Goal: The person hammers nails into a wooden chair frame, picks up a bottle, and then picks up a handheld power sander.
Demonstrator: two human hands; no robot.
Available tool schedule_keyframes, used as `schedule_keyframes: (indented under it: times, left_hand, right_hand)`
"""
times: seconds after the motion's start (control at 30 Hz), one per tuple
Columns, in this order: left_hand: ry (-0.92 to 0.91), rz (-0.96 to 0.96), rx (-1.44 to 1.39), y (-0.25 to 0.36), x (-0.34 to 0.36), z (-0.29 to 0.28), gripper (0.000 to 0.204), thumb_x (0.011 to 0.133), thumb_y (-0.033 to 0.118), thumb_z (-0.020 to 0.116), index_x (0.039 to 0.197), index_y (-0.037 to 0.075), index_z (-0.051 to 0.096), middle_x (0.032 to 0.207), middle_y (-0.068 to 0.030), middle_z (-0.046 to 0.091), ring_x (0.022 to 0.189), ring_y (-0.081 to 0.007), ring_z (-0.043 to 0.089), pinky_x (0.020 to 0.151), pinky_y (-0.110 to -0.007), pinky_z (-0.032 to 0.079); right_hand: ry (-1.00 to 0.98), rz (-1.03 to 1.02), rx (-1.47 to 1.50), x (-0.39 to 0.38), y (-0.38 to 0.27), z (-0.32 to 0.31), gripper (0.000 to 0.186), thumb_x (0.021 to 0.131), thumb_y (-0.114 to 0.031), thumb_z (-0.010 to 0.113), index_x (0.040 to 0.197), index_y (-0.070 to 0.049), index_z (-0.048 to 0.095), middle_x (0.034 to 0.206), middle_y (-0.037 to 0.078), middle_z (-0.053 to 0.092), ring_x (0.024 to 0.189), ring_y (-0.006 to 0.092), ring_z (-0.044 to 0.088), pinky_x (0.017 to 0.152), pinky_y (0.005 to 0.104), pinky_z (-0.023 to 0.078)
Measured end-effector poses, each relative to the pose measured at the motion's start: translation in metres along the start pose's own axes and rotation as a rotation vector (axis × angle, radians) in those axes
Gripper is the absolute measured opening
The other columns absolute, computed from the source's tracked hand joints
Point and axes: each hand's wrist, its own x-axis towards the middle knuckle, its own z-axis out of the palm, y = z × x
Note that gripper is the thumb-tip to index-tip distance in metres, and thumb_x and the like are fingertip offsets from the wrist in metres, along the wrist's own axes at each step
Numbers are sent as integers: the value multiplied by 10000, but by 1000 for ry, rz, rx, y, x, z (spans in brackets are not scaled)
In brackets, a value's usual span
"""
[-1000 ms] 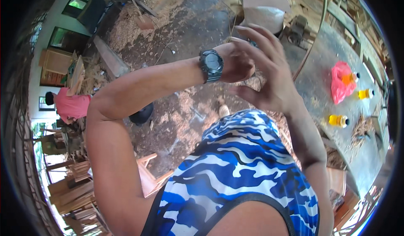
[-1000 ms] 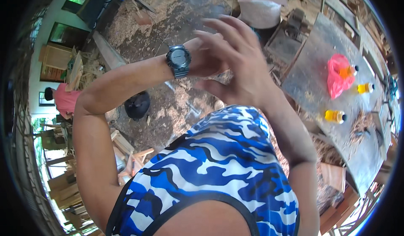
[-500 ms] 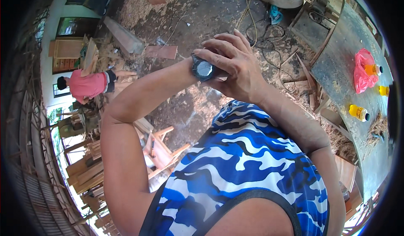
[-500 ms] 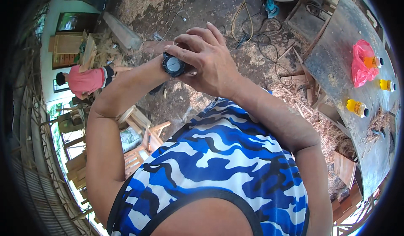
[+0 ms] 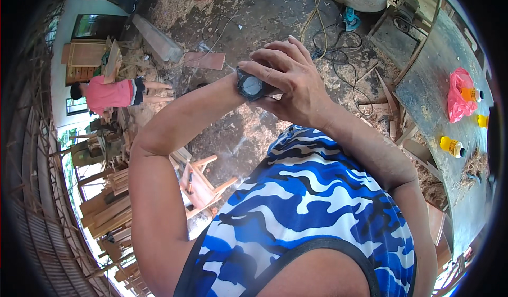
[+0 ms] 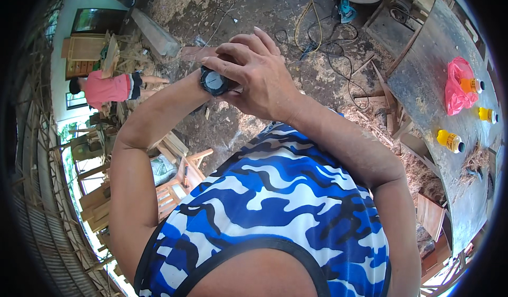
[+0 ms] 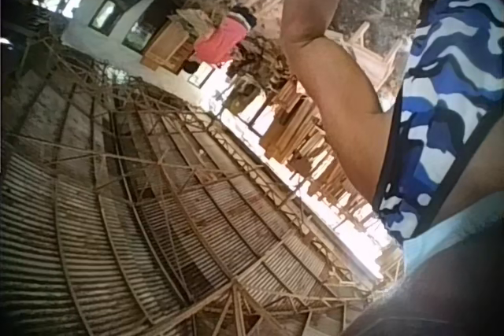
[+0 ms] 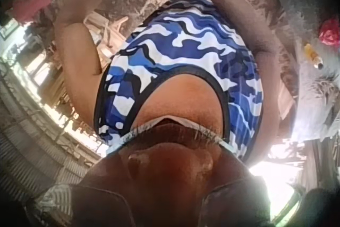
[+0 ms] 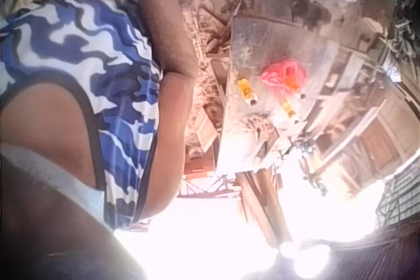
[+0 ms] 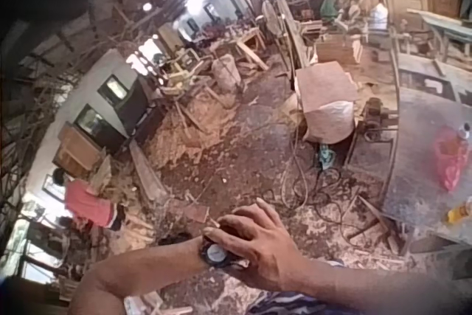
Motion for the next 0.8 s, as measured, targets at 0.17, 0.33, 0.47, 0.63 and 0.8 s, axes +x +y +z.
schedule_keyframes:
  times: [0.17, 0.33, 0.47, 0.63, 0.8]
  left_hand:
    - [19, 6, 4, -7, 6, 2, 118, 776, 259, 723, 812, 150, 754, 895, -89, 726, 876, -289, 698, 738, -418, 552]
    - [264, 192, -94, -34, 11, 29, 119, 756, 266, 741, 791, 153, 756, 878, -88, 728, 849, -300, 704, 706, -424, 564]
    - [-134, -82, 306, -34, 38, 95, 166, 777, 281, 682, 820, 159, 786, 835, -97, 755, 758, -298, 705, 643, -463, 539]
    - [-216, -300, 80, -8, -2, 159, 248, 815, 229, 626, 960, 76, 756, 931, -174, 752, 898, -373, 739, 790, -491, 581]
    - [-243, -566, -245, 2, -37, 187, 284, 816, 267, 651, 933, 49, 793, 977, -234, 753, 953, -413, 728, 835, -510, 582]
  right_hand:
    - [-20, 4, -13, 3, 4, -5, 752, 682, -241, 909, 1384, -236, 643, 1313, 65, 630, 1305, 318, 546, 1164, 617, 358]
    - [-149, 57, -69, -13, 4, -30, 772, 712, -215, 818, 1451, -167, 598, 1521, 200, 498, 1386, 410, 471, 1158, 571, 360]
    - [-302, 149, -35, -75, 24, -57, 658, 816, -337, 797, 1421, -142, 625, 1602, 268, 374, 1442, 508, 375, 1178, 579, 327]
    - [-248, 750, -101, -314, 141, -90, 645, 893, -207, 762, 1458, -15, 518, 1290, 225, 548, 1130, 343, 530, 971, 433, 468]
    - [-387, 1293, -335, -456, 208, -115, 602, 879, -130, 774, 1404, 46, 536, 1072, 176, 674, 888, 254, 663, 828, 374, 561]
